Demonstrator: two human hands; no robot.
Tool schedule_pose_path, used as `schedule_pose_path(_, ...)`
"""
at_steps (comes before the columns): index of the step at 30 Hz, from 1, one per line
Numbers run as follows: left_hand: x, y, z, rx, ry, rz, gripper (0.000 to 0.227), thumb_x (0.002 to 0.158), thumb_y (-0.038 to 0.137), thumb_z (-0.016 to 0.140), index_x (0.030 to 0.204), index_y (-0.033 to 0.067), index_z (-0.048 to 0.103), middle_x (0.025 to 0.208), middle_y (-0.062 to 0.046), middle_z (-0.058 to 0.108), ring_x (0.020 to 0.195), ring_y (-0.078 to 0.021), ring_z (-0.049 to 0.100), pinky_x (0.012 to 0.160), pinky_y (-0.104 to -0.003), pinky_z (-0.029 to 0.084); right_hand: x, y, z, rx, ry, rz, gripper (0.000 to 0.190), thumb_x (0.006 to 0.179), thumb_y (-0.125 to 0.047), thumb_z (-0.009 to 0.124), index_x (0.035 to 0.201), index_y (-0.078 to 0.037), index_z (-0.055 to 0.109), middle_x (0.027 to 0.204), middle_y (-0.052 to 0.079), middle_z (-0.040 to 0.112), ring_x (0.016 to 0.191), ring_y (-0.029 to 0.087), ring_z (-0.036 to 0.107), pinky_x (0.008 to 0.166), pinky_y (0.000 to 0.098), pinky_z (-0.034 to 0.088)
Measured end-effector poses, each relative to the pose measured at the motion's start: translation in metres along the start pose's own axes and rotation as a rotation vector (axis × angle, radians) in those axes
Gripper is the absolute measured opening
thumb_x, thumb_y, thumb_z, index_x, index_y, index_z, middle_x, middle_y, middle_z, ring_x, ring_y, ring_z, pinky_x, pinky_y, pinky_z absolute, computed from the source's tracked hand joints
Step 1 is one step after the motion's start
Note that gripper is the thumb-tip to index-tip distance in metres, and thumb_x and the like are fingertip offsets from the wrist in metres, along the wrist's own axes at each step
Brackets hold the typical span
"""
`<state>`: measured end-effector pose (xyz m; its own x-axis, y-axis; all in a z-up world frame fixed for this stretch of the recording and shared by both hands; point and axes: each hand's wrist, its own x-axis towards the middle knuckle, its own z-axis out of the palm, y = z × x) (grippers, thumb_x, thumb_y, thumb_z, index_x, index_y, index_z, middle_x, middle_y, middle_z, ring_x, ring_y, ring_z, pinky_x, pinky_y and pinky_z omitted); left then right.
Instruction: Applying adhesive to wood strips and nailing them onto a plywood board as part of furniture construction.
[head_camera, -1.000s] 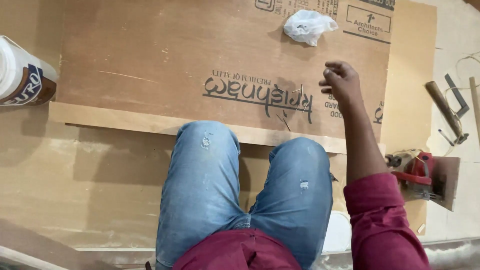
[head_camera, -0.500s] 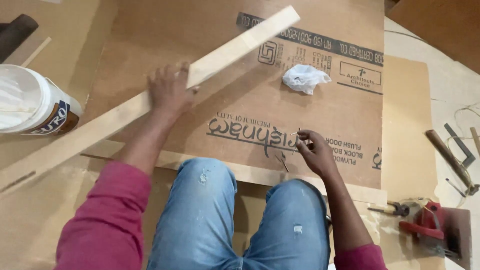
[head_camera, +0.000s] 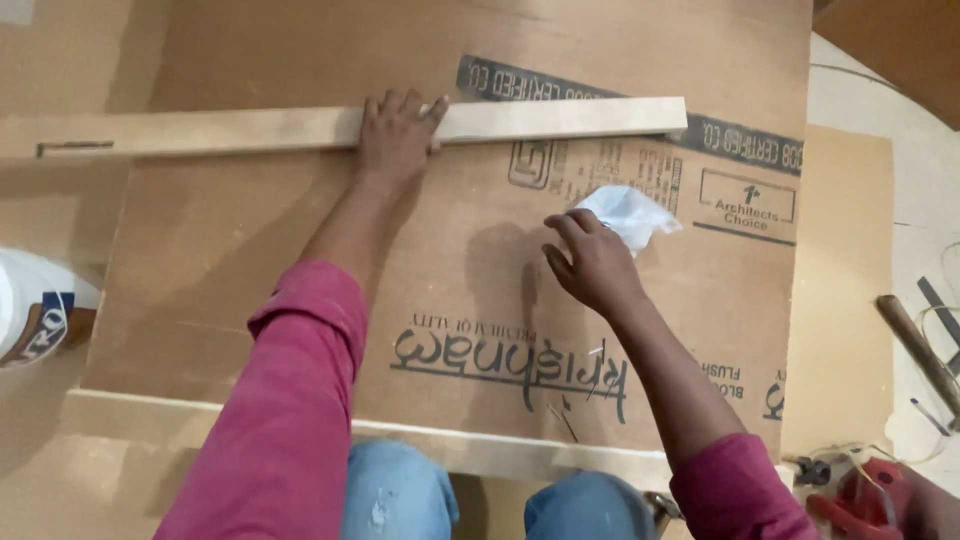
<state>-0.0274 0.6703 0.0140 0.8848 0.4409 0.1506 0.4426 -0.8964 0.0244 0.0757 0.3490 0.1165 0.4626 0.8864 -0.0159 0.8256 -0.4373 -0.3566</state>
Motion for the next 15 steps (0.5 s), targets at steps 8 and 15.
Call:
schedule_pose_path(8,-0.005,-0.003,-0.037,-0.218,-0.026,-0.152,0.068,0.091,0.047,0.067,0.150,0.0196,0.050,0.142,-0.010,0.048,0.138,-0.0326,0.039,0.121,-0.057,0.020,0.185,0.017,0.022,-0.222,0.038,-0.151,0.042,0.094,-0.041,0.066,0.122,-0.010,0.066,0.121,0.014,0.064,0.110,0.031,0.062,0.094,0.0511,0.045)
schedule_pose_path(15,0.008,-0.009,-0.033,-0.225,-0.136,-0.213,0.067,0.089,0.050,0.066,0.146,0.0197,0.051,0.144,-0.008,0.050,0.140,-0.0306,0.041,0.122,-0.057,0.022,0.264,0.000,0.073,0.094,-0.011,0.294,0.033,0.100,-0.043,0.061,0.109,-0.013,0.069,0.113,0.014,0.064,0.107,0.036,0.059,0.098,0.0566,0.041)
